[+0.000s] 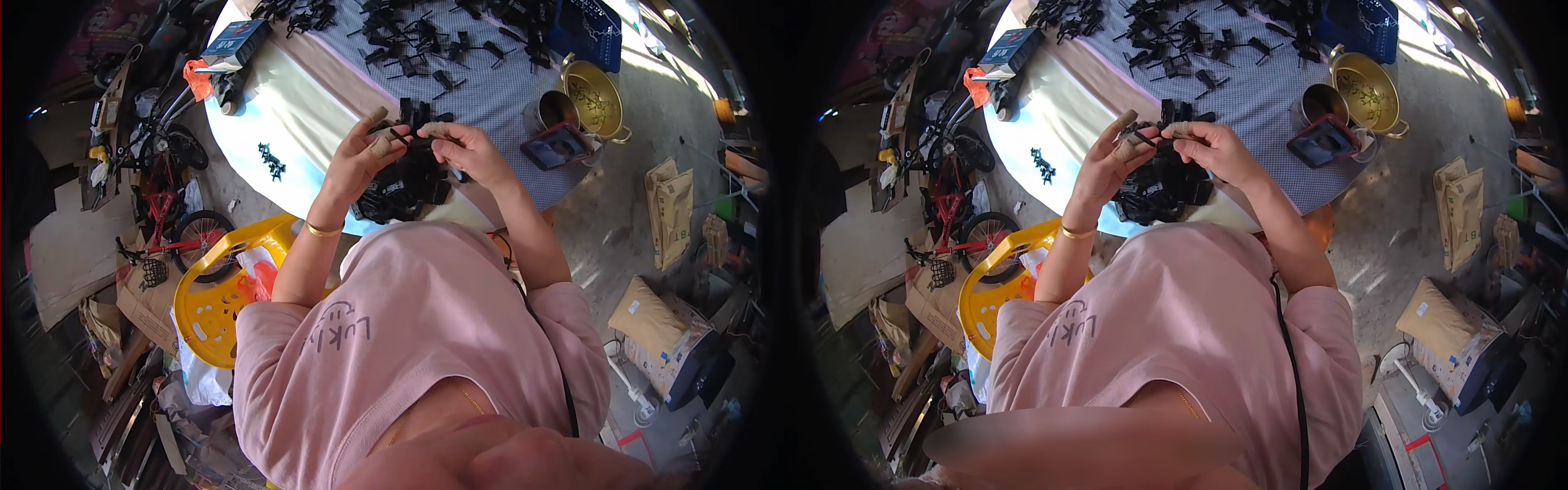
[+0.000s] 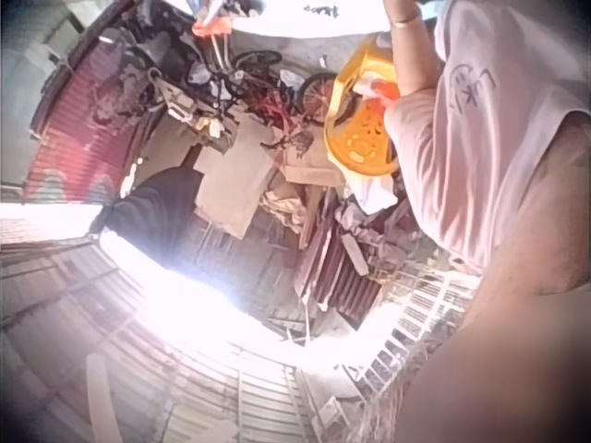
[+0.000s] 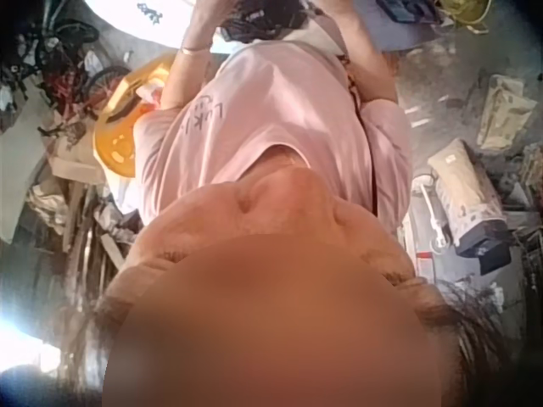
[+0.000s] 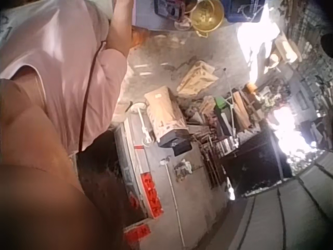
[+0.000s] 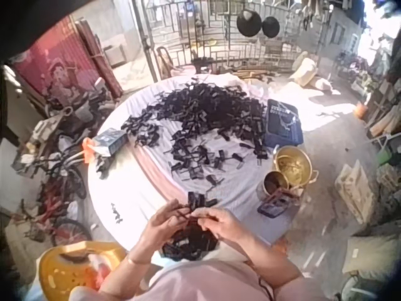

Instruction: Assembling small pieces of black artificial foliage by hand.

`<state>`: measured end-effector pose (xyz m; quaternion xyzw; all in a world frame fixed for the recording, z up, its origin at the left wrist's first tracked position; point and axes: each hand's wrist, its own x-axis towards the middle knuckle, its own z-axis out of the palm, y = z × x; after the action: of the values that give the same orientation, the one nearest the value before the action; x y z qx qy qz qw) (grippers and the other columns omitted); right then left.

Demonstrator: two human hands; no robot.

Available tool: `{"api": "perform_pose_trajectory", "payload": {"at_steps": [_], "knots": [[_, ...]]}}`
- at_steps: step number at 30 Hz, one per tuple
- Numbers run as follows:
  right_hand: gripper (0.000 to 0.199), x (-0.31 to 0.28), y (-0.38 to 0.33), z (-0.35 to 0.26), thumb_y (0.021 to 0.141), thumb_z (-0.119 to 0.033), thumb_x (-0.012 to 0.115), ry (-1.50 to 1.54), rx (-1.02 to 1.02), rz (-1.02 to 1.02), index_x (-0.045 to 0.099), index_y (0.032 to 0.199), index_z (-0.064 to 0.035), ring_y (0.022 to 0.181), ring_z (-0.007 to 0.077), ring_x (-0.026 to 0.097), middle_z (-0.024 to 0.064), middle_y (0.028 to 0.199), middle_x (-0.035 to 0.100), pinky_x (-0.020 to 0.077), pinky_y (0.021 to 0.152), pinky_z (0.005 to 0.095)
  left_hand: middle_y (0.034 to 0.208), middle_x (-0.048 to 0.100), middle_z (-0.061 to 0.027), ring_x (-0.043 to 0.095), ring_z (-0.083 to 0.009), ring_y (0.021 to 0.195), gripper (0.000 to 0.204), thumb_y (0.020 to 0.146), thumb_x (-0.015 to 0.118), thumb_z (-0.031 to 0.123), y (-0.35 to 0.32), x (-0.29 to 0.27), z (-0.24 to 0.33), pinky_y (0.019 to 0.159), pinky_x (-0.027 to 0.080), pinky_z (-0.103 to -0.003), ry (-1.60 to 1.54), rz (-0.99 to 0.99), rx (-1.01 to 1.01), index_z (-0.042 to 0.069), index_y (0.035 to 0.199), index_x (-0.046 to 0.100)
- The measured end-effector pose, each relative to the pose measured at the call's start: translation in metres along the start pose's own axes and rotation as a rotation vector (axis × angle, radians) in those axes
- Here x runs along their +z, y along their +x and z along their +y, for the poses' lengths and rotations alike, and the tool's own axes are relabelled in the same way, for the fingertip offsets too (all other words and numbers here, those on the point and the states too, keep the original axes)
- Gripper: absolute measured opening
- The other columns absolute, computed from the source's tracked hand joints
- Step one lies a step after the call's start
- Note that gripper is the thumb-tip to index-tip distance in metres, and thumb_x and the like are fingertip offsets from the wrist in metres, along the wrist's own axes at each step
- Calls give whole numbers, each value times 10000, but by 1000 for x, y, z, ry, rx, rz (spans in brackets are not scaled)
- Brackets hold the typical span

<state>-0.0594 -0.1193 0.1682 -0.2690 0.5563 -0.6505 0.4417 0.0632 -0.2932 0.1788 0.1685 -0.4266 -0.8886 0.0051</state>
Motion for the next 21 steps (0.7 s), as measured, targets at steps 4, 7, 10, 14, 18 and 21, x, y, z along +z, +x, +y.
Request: {"api": "perform_pose_trajectory", "payload": {"at_steps": [4, 7, 10, 14, 18, 21], "knots": [[228, 0, -8, -11, 856, -126, 562, 45, -5, -174, 596, 1059, -27, 557, 19, 431, -28, 672, 542, 342, 493, 156, 1110, 547, -141, 576, -214, 980, 253, 825, 602, 120, -8, -21, -12, 854, 475, -311, -101, -236, -179, -19, 1028, 543], [221, 9, -5, -18, 837, -122, 589, 87, 25, -293, 612, 1032, -20, 584, 45, 477, -17, 708, 579, 415, 548, 186, 1057, 561, -121, 598, -214, 927, 168, 806, 613, 71, -9, -18, -17, 814, 496, -294, -145, -430, -149, -5, 934, 537], [188, 15, -3, -16, 819, -84, 607, -24, -49, -196, 624, 983, 7, 587, 41, 487, -1, 734, 607, 418, 545, 187, 1030, 555, -123, 587, -213, 903, 285, 761, 652, 65, -18, 2, -5, 838, 489, -347, -82, -338, -207, 10, 980, 478], [190, 28, -4, -16, 811, -65, 609, -203, -12, -155, 618, 989, 2, 611, 47, 536, 13, 736, 624, 455, 571, 190, 1035, 547, -143, 572, -219, 884, 423, 748, 661, 118, -24, 8, -6, 812, 489, -339, 42, -263, -237, 9, 1087, 433], [197, 37, -6, -15, 815, -95, 616, -260, -102, 134, 596, 977, 14, 671, 63, 584, 31, 775, 636, 474, 603, 197, 1035, 544, -124, 567, -190, 876, 431, 770, 596, 98, -29, 18, -3, 807, 471, -298, 122, -168, -124, -7, 1148, 421], [182, 42, -14, -21, 844, -92, 581, -217, -139, 136, 579, 981, 28, 696, 44, 543, 29, 835, 627, 443, 615, 173, 1086, 535, -122, 570, -167, 850, 363, 799, 542, 32, -31, 23, -1, 772, 458, -266, 152, -111, 30, -26, 1136, 420]]}}
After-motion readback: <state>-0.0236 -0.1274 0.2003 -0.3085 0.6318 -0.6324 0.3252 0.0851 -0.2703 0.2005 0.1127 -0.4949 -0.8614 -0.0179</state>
